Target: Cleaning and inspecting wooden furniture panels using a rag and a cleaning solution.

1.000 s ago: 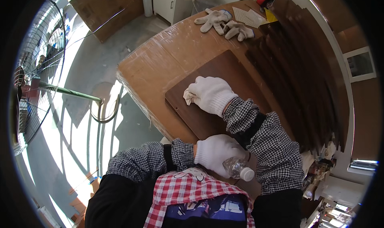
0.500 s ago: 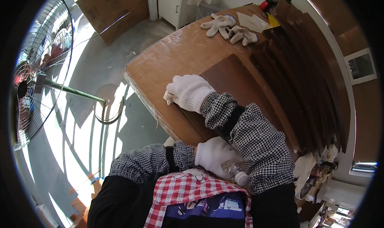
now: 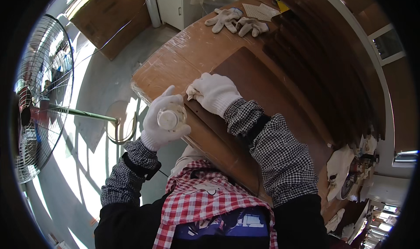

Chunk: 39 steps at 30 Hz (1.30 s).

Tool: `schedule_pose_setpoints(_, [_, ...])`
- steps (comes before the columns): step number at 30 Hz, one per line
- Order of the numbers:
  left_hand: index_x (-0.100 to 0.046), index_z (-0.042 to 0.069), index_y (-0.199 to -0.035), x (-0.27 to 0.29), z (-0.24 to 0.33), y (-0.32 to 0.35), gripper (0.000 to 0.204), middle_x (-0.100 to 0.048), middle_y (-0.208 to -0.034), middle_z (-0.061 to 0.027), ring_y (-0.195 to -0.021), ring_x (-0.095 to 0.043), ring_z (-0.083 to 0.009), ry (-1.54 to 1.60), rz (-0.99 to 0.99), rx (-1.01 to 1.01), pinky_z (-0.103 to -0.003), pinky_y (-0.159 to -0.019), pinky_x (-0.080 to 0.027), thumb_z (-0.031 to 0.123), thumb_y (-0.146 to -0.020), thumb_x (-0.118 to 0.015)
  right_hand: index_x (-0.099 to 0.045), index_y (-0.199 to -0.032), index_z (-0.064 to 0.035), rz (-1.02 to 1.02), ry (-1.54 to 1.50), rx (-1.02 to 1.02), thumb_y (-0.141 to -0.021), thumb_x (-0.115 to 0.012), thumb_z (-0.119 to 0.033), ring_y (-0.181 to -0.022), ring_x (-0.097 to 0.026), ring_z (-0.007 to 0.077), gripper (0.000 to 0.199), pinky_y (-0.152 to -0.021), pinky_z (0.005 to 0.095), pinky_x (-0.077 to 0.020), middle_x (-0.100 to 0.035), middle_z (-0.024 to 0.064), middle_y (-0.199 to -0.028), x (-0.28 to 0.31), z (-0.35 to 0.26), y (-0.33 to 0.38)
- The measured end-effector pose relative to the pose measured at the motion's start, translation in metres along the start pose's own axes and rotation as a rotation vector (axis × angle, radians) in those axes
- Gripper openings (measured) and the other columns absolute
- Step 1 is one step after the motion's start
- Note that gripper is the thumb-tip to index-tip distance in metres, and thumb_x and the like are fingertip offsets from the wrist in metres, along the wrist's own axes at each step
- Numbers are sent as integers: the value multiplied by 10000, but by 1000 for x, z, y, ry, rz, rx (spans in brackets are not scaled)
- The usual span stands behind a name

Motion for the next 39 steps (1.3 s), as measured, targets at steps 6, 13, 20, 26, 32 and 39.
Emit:
schedule_pose_setpoints(6, [-636, 41, -1333, 7, -79, -62, 725, -726, -1207, -126, -1203, -685, -284, 258, 128, 342, -407, -1069, -521, 235, -706, -944, -738, -1035, -293, -117, -32, -24, -980, -662, -357, -958, -704, 305, 114, -859, 423, -574, -684, 59, -1031, -5, 5, 97])
schedule_pose_setpoints(13, [-616, 3, -1352, -20, -93, -82, 712, -738, -1213, -114, -1124, -707, -217, 124, 132, 440, -359, -1017, -540, 300, -779, -917, -740, -1160, -251, -16, 20, -187, -1016, -612, -368, -1055, -704, 314, 225, -933, 458, -572, -682, 123, -1125, -10, -9, 14])
schedule_pose_setpoints(20, [-594, 8, -1376, -18, -93, -81, 710, -741, -1204, -110, -1118, -704, -217, 109, 175, 413, -359, -1001, -547, 299, -809, -908, -753, -1050, -242, -138, -125, 54, -959, -676, -314, -1022, -701, 310, 140, -907, 437, -568, -699, 74, -1095, -11, -36, 71])
schedule_pose_setpoints(26, [-429, -7, -1540, -6, -85, -67, 863, -627, -1406, -179, -1281, -626, -275, 64, 206, 363, -392, -1090, -496, 221, -840, -878, -753, -985, -225, -230, -71, -254, -880, -748, -338, -987, -697, 301, 154, -884, 434, -565, -715, 68, -1064, -16, -7, 277])
schedule_pose_setpoints(32, [-334, -19, -1589, -6, -67, -8, 841, -517, -1530, -230, -1436, -496, -385, 86, 383, 134, -455, -1238, -365, 81, -889, -789, -753, -999, -193, -120, -186, -461, -915, -713, -333, -992, -689, 296, 168, -860, 441, -565, -719, 85, -1016, -25, 17, 321])
schedule_pose_setpoints(39, [-613, -18, -1349, -62, 10, -55, 505, -600, -1450, -235, -1361, -559, -436, -153, -233, -218, -503, -1210, -398, 73, -878, -773, -786, -1160, -241, 101, -200, -387, -1017, -604, -322, -1075, -729, 302, 245, -908, 427, -620, -717, 81, -1205, -8, -9, 144])
Point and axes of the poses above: each hand's wrist, its own y-axis away from the middle knuckle, its own x-axis out of the back of the hand, z = x × y, the point moved 3 cm from there along -y, towards the middle knuckle
